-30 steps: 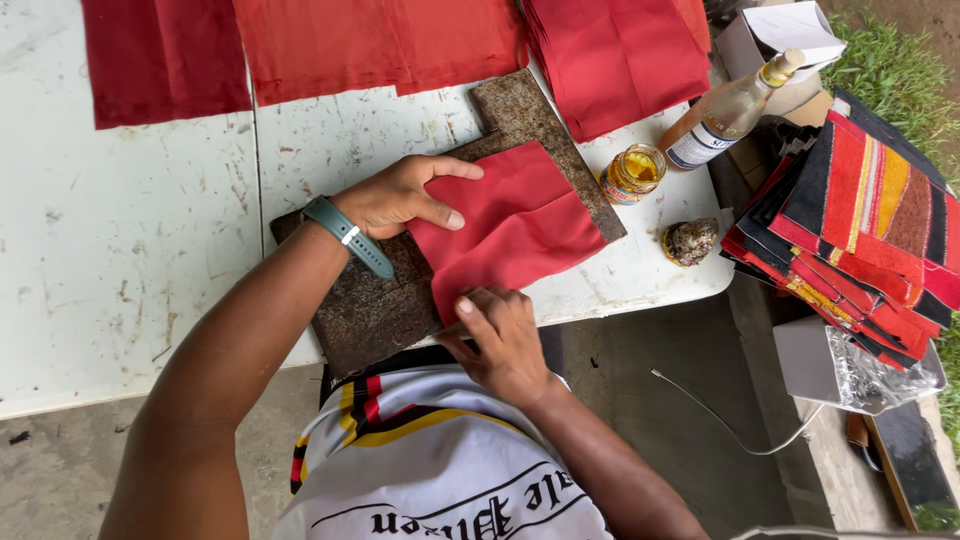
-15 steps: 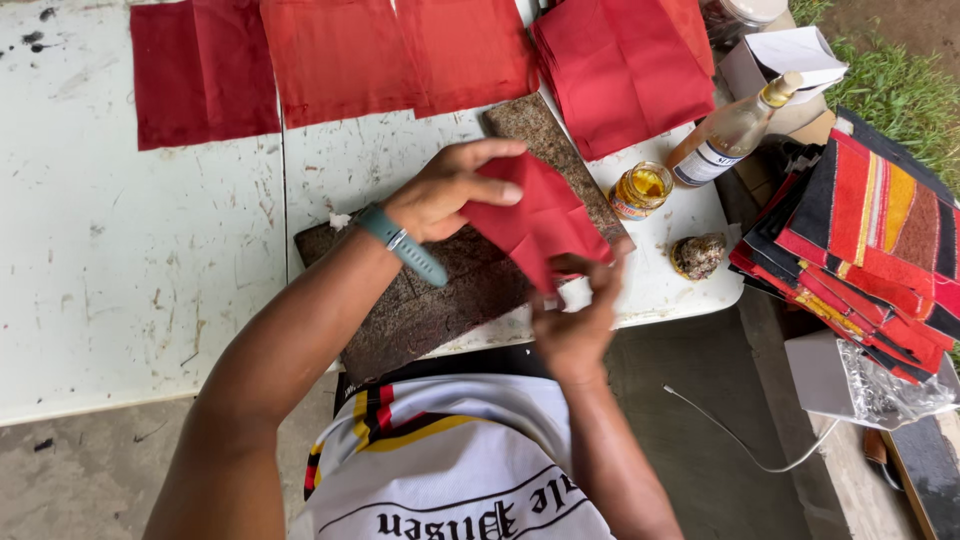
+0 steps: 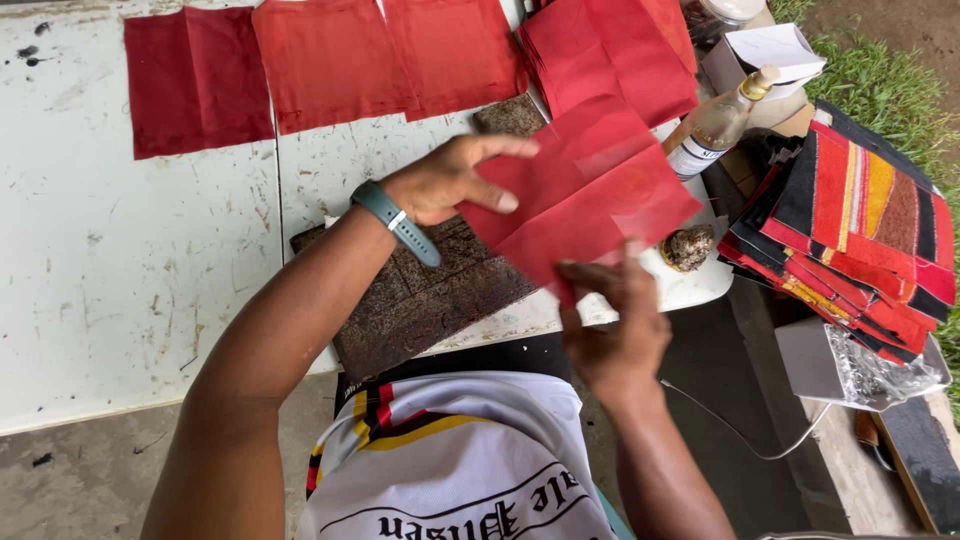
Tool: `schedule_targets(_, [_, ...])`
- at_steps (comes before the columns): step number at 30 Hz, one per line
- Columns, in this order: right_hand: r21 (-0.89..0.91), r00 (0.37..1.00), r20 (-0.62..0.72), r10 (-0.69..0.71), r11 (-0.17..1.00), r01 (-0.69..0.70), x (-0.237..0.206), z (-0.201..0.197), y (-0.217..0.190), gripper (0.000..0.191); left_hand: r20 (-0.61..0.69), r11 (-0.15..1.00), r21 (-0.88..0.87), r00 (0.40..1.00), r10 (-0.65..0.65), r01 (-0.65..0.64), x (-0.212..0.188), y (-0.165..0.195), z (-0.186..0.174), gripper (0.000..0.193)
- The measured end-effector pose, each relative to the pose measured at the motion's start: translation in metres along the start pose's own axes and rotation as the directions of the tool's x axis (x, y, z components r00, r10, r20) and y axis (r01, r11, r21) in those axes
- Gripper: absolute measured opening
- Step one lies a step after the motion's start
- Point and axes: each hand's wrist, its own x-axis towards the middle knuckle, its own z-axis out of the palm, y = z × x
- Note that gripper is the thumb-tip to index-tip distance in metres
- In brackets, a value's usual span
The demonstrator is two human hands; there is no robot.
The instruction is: The person repeatedly rubs red fabric pieces on a dark rectangular board using a small stone-like object. They handle multiple red fabric pieces one at a time, rubbing each piece on the board and then placing it aside. The person also moves a stack of multicolored fabric pieces from one side of the table to the other.
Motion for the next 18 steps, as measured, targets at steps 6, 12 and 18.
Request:
schedule_targets(6, [0.06,0.978,0.199,-0.067,0.997,0.056,-0.039,0.063,0.008,0.09,-0.014,0.976,0.061,0.978,-0.209,0.209,-0.027,-0.046,-0.023,0.084])
schedule_targets(12, [0.097,0.961,0.266,-0.078,0.994,0.054,-0.051,0.09,-0.006,0.082,0.017,0.941,0.29,0.982,-0.19,0.177,-0.039,-0.047,-0.039,0.082])
schedule_targets(18, [0.117,0.956,0.285,-0.078,0.992,0.046,-0.054,0.1,-0.016,0.078,0.008,0.869,0.453,0.974,-0.228,0.199,-0.045,-0.032,-0.041,0.084])
